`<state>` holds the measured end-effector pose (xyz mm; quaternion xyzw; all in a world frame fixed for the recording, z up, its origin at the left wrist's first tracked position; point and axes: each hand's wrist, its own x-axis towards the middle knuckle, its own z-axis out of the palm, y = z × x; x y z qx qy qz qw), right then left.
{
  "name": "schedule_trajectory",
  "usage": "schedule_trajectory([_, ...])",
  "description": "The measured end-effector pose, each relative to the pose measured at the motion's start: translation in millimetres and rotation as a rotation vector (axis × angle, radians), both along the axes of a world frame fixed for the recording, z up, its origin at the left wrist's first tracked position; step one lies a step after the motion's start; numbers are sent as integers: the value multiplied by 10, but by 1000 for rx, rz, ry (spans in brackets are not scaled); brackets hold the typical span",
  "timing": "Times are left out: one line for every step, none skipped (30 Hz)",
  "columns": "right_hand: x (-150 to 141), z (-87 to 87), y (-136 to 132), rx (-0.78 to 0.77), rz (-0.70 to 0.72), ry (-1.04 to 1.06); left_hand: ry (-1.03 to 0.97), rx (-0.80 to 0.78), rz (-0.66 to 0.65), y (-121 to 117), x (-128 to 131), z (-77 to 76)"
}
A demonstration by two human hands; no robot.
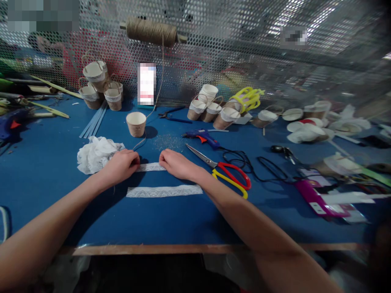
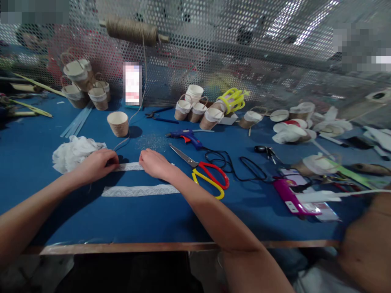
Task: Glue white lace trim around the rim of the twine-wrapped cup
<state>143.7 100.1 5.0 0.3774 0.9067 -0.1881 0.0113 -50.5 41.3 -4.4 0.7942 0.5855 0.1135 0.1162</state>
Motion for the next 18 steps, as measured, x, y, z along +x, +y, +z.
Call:
schedule_trajectory([-1,1,-2,3,-2,1,-2,-1,2,0,2,4])
schedule_trajectory([-3,1,-4,7,-5,1,-2,-3,4,-1,5,8])
schedule_trajectory([-6,1,-6,13,-8,0,-1,-7,7,-1,9,13])
schedule_trajectory([-11,-1,-8,18,-11,-2,1,-10,11,-1,14,17])
schedule_trajectory([-16,-3,-9,24,-14,-4,4,-10,16,0,19,21])
schedule_trajectory([-22,-7,-11,29,-16,-6,6,-10,20,1,25,23])
schedule_trajectory([-29,-12,-13,34,-19,-8,10,-10,22,2,29,23])
schedule_trajectory([-37,-18,-15,39,-21,-10,13,-11,21,5,32,21])
schedule_trajectory([-44,-25,-18,44,-26,-12,18,-13,22,8,33,15])
schedule_trajectory([-51,-33,-22,50,-31,-14,24,-13,26,12,31,7])
schedule_trajectory([-56,-40,-26,56,-37,-15,32,-10,30,16,26,-3])
schedule_trajectory([-60,-47,-30,61,-43,-14,43,-3,34,21,16,-15])
schedule_trajectory([-62,-53,-34,67,-47,-12,57,10,38,25,2,-26])
schedule_trajectory([-61,-59,-37,71,-49,-7,73,25,44,30,-17,-37])
schedule_trajectory([-58,-63,-40,75,-49,-1,87,42,48,34,-42,-45])
schedule_trajectory([-52,-65,-41,78,-48,8,98,57,51,39,-71,-50])
schedule_trajectory([-45,-65,-41,80,-46,18,106,71,53,44,-104,-50])
schedule_trajectory([-36,-62,-41,82,-44,31,116,89,60,49,-138,-46])
